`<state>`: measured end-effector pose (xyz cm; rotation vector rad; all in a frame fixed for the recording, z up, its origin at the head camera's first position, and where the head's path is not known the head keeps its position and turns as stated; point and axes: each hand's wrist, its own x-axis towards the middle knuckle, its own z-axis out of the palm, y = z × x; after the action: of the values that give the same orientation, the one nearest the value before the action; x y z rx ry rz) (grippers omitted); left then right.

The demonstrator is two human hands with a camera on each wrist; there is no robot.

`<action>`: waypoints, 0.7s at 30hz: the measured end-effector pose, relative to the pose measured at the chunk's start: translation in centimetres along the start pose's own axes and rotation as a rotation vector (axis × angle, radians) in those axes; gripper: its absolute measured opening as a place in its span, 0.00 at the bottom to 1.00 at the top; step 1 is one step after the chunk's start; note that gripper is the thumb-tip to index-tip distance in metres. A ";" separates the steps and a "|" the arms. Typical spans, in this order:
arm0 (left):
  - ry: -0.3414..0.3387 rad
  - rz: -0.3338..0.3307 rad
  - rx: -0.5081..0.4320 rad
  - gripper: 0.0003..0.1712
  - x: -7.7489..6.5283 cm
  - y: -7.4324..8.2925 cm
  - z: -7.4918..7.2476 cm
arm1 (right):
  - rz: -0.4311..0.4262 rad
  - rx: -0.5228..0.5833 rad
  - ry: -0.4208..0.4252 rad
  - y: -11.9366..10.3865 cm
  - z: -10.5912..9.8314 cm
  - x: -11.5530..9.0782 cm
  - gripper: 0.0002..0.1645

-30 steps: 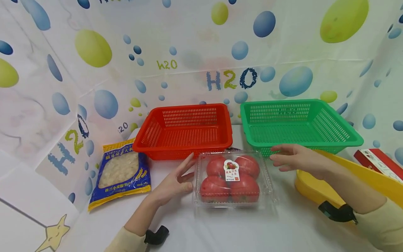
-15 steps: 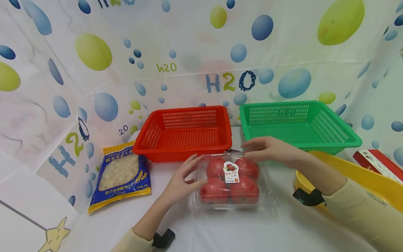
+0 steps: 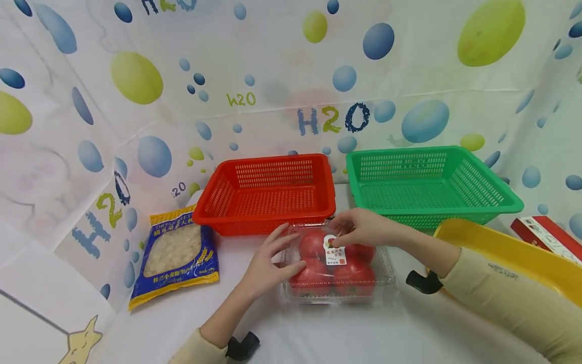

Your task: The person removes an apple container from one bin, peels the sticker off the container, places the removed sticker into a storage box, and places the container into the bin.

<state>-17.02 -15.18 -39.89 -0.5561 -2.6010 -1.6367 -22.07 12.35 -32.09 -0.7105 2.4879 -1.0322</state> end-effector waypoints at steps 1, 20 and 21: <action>-0.003 -0.002 0.000 0.35 0.0 0.0 0.0 | -0.001 -0.016 0.008 0.0 0.2 0.1 0.28; -0.016 -0.015 -0.025 0.33 0.1 0.2 -0.1 | 0.009 -0.081 0.046 -0.2 1.4 0.5 0.14; -0.017 -0.015 -0.025 0.33 0.1 0.1 -0.1 | 0.008 -0.083 0.045 -0.2 1.4 0.5 0.14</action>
<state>-17.09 -15.17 -39.71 -0.5548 -2.6066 -1.6779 -21.70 11.19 -32.88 -0.7079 2.5831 -0.9574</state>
